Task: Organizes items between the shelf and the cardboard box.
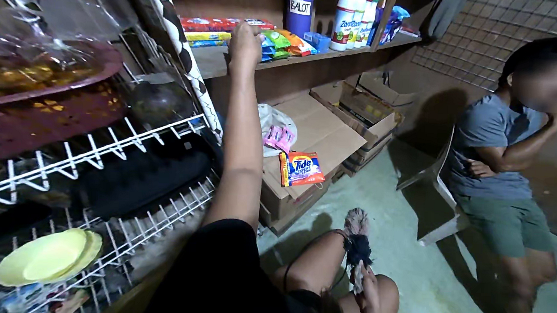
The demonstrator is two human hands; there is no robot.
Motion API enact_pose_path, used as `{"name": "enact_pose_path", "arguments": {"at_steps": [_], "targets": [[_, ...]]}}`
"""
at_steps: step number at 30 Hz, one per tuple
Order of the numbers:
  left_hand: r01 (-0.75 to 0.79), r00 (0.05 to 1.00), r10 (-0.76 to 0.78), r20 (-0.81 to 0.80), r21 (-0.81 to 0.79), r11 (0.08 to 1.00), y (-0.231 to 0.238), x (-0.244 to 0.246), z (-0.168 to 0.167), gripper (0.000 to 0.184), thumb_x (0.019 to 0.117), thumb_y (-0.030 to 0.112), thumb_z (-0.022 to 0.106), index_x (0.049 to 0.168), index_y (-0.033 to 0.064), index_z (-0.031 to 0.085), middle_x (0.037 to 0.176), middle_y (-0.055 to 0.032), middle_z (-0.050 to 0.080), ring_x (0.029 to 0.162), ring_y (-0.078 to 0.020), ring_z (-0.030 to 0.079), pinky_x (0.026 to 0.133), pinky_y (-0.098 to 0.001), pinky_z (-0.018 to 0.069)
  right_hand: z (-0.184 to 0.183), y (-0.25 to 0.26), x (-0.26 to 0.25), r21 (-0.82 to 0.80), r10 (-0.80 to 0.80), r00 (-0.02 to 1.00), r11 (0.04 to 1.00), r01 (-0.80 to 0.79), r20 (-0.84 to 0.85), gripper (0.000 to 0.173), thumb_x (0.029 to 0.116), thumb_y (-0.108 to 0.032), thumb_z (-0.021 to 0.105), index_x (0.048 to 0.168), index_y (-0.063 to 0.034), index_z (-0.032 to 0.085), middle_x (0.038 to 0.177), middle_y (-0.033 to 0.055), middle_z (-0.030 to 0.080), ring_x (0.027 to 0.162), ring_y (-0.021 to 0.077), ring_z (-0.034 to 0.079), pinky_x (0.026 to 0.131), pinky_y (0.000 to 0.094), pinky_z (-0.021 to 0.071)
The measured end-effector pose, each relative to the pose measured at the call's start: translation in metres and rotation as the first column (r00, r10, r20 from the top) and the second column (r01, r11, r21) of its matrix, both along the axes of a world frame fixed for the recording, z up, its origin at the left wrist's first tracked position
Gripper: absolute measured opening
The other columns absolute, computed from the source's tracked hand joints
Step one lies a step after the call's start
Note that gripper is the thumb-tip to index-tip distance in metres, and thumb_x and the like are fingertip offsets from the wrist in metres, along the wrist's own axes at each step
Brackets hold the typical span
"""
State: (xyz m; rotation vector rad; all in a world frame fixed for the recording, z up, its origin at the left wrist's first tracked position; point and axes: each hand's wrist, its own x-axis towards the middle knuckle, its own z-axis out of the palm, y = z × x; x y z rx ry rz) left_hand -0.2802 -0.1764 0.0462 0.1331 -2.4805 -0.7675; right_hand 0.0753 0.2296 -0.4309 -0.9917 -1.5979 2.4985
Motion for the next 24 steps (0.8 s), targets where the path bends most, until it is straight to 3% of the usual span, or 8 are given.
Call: {"name": "enact_pose_path", "arguments": {"at_steps": [3,9,12,14,19,24], "targets": [[0.016,1.000,-0.015,-0.019,0.033,0.999,-0.002,-0.001,-0.002,0.036,0.1082,0.016,0.045,0.137,0.0004,0.061,0.146,-0.0249,0.053,0.141,-0.0394,0.046,0.118,-0.0545,0.0335,-0.002,-0.001,-0.002,-0.021,-0.003,1.000,1.000,0.003,0.005,0.020,0.1096,-0.016,0.044,0.116,-0.0020,0.057,0.069,0.0019,0.062,0.055,0.0069,0.059,0.052,0.0244,0.0538],[-0.009,1.000,0.009,-0.013,0.001,1.000,-0.008,-0.010,-0.004,0.039,0.1096,0.022,0.043,0.139,0.0033,0.060,0.150,-0.0244,0.049,0.141,-0.0405,0.046,0.116,-0.0569,0.0348,0.005,-0.003,-0.003,-0.057,-0.027,0.999,0.998,0.029,0.022,0.019,0.1098,-0.017,0.044,0.113,-0.0034,0.057,0.066,0.0015,0.061,0.052,0.0069,0.059,0.050,0.0244,0.0539],[-0.011,0.999,0.011,-0.048,0.016,1.000,-0.011,-0.012,-0.017,0.062,0.1017,0.045,0.058,0.153,0.0106,0.047,0.167,-0.0255,0.019,0.148,-0.0483,0.030,0.116,-0.0670,0.0284,0.005,-0.003,-0.003,-0.056,-0.023,1.000,0.998,0.024,0.021,0.019,0.1099,-0.016,0.044,0.111,-0.0028,0.058,0.066,0.0024,0.061,0.052,0.0073,0.059,0.049,0.0243,0.0531],[-0.024,0.997,0.026,-0.075,0.027,0.999,-0.011,-0.014,-0.026,0.075,0.0932,0.049,0.069,0.157,0.0191,0.042,0.170,-0.0221,0.010,0.150,-0.0499,0.025,0.114,-0.0702,0.0274,0.002,-0.001,-0.002,-0.046,-0.004,1.000,0.999,0.005,0.009,0.020,0.1103,-0.017,0.043,0.110,-0.0033,0.057,0.067,0.0021,0.062,0.053,0.0078,0.060,0.050,0.0243,0.0539],[-0.046,0.990,0.050,-0.133,0.031,0.998,-0.012,-0.016,-0.035,0.067,0.0933,0.038,0.072,0.154,0.0206,0.047,0.169,-0.0208,0.014,0.146,-0.0484,0.035,0.110,-0.0684,0.0359,0.000,0.001,-0.002,-0.041,-0.007,1.000,0.999,0.008,0.015,0.020,0.1101,-0.016,0.043,0.105,-0.0030,0.058,0.063,0.0014,0.060,0.051,0.0073,0.058,0.049,0.0242,0.0528],[-0.016,0.990,0.021,-0.136,0.041,0.999,-0.019,-0.021,-0.034,0.065,0.0951,0.034,0.070,0.153,0.0170,0.047,0.168,-0.0223,0.017,0.146,-0.0465,0.036,0.112,-0.0650,0.0365,0.000,0.000,-0.002,-0.001,0.010,0.999,1.000,-0.010,0.041,0.022,0.1101,-0.019,0.043,0.114,-0.0015,0.056,0.069,0.0024,0.061,0.056,0.0080,0.059,0.053,0.0257,0.0541]]}}
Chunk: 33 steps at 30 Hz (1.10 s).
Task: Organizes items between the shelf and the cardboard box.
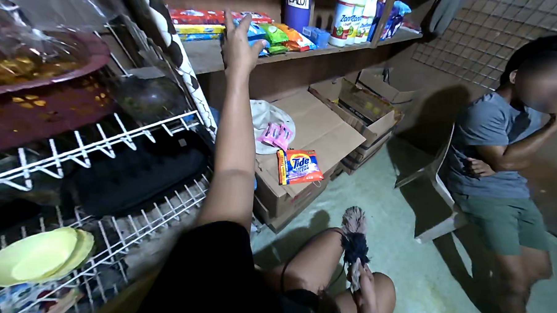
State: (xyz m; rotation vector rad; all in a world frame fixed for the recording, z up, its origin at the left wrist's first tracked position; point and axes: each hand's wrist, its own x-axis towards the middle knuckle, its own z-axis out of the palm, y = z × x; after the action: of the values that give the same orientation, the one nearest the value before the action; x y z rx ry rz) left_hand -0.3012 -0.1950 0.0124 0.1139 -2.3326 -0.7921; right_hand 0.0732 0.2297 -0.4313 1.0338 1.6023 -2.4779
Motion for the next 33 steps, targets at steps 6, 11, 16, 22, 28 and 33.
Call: {"name": "enact_pose_path", "arguments": {"at_steps": [6,11,16,22,28,33], "targets": [[-0.020,0.984,0.010,-0.176,-0.050,0.999,0.014,0.022,-0.009,0.068,0.0946,0.045,0.067,0.154,0.0170,0.047,0.167,-0.0213,0.022,0.152,-0.0436,0.025,0.119,-0.0637,0.0229,0.000,-0.002,-0.001,-0.004,0.001,1.000,1.000,-0.002,-0.008,0.021,0.1101,-0.017,0.043,0.117,-0.0016,0.056,0.070,0.0031,0.062,0.056,0.0081,0.061,0.052,0.0251,0.0547],[0.240,0.928,-0.241,-0.282,-0.040,0.970,0.070,0.069,-0.116,0.037,0.1008,0.025,0.062,0.124,-0.0026,0.068,0.134,-0.0246,0.061,0.129,-0.0399,0.055,0.112,-0.0520,0.0415,-0.002,-0.003,-0.004,-0.034,-0.002,1.000,0.999,0.001,-0.022,0.020,0.1102,-0.017,0.042,0.111,-0.0030,0.057,0.067,0.0014,0.063,0.054,0.0070,0.061,0.051,0.0237,0.0544],[-0.115,0.891,0.056,0.451,0.104,0.988,0.070,0.047,-0.228,0.093,0.0875,0.063,0.070,0.154,0.0052,0.040,0.152,-0.0309,0.042,0.140,-0.0534,0.038,0.105,-0.0735,0.0355,0.001,-0.002,0.000,-0.021,0.001,1.000,1.000,-0.002,-0.016,0.019,0.1096,-0.017,0.044,0.112,-0.0023,0.057,0.069,0.0028,0.061,0.055,0.0079,0.060,0.052,0.0246,0.0539],[-0.265,0.776,0.240,0.584,-0.043,0.963,0.076,0.021,-0.230,0.118,0.0684,0.062,0.085,0.158,0.0055,0.033,0.152,-0.0329,0.040,0.142,-0.0522,0.034,0.111,-0.0702,0.0288,-0.004,-0.001,-0.002,-0.049,-0.053,0.998,0.997,0.052,-0.021,0.020,0.1102,-0.018,0.043,0.111,-0.0029,0.056,0.066,0.0028,0.060,0.053,0.0088,0.059,0.050,0.0258,0.0534],[-0.151,0.825,0.213,0.524,-0.160,0.975,0.085,0.011,-0.228,0.097,0.0715,0.032,0.089,0.152,0.0054,0.041,0.151,-0.0332,0.039,0.136,-0.0556,0.040,0.103,-0.0752,0.0330,-0.002,-0.004,-0.003,-0.025,-0.022,0.999,0.999,0.022,-0.027,0.020,0.1091,-0.016,0.046,0.114,-0.0019,0.058,0.067,0.0021,0.061,0.054,0.0073,0.058,0.051,0.0245,0.0528],[0.012,0.857,0.126,0.500,-0.264,0.964,0.103,0.013,-0.238,0.078,0.0889,0.015,0.072,0.158,0.0129,0.036,0.157,-0.0296,0.034,0.136,-0.0570,0.039,0.097,-0.0756,0.0389,0.001,-0.003,-0.002,-0.007,-0.006,0.999,1.000,0.006,-0.036,0.024,0.1093,-0.017,0.045,0.121,0.0006,0.056,0.073,0.0048,0.063,0.058,0.0091,0.060,0.054,0.0268,0.0544]]}}
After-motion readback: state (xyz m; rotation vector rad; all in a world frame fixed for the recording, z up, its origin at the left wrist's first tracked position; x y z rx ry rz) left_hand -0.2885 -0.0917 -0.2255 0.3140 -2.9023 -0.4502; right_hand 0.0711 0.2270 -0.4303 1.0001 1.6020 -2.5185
